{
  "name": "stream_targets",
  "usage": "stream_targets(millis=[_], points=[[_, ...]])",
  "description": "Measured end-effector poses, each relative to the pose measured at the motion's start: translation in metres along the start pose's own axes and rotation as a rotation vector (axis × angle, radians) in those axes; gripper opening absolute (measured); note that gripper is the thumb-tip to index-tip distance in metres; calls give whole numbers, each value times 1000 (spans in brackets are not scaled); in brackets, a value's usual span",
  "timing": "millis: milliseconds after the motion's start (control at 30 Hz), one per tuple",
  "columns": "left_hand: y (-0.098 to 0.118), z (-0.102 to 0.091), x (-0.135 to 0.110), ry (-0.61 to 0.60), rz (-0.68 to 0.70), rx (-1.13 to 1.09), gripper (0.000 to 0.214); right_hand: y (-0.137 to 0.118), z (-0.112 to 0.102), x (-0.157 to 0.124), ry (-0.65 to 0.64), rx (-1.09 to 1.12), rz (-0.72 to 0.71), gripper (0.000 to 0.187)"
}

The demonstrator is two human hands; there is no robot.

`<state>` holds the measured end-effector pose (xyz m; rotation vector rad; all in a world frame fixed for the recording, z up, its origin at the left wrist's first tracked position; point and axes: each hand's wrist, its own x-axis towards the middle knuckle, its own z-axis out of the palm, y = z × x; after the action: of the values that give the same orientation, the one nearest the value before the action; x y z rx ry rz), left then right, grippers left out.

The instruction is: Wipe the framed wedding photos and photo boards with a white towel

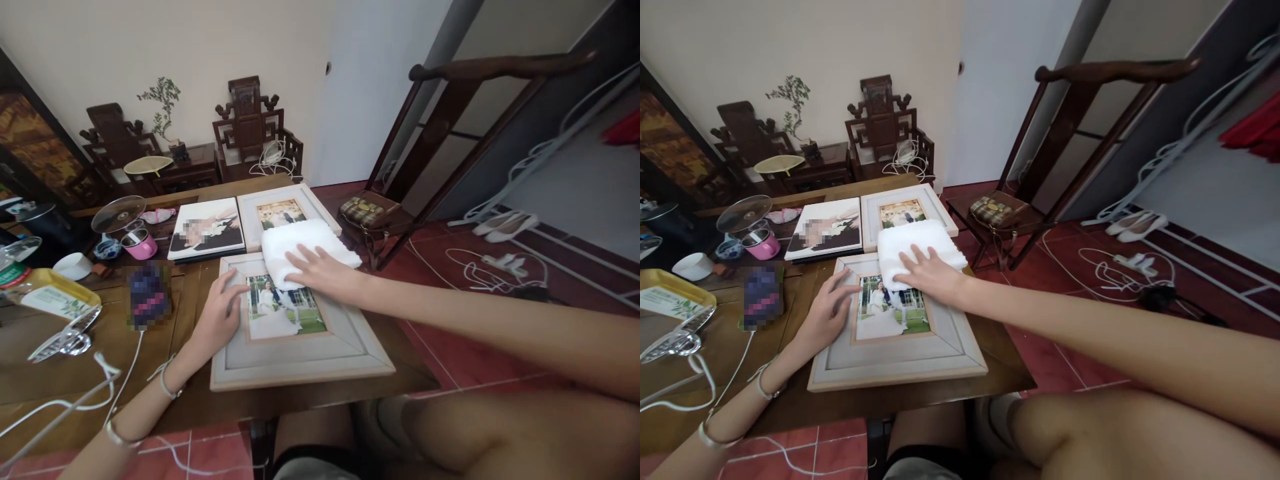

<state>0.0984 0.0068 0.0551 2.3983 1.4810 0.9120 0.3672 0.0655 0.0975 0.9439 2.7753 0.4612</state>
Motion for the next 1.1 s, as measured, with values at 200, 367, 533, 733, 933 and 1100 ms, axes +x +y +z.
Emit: stream_targets(millis=[200,367,533,733,933,1100], points=[[11,-17,-25,-45,18,-56,50,-22,-23,-14,21,-54,2,59],[8,-15,-21,-30,56,3,49,-14,-24,-29,76,-92,11,64],[-7,-10,-11,-68,-15,110,58,2,-24,-30,89,-131,45,61],[-17,-13,-14,-79,-17,81,52,-8,-29,-11,29,-127,114,54],[-19,-22,-21,-5,-42,43,47,-41,-44,-12,-90,3,47,56],[-32,-28,-28,22,-37,23,53,-62,-94,-30,-289,313,-117,56]])
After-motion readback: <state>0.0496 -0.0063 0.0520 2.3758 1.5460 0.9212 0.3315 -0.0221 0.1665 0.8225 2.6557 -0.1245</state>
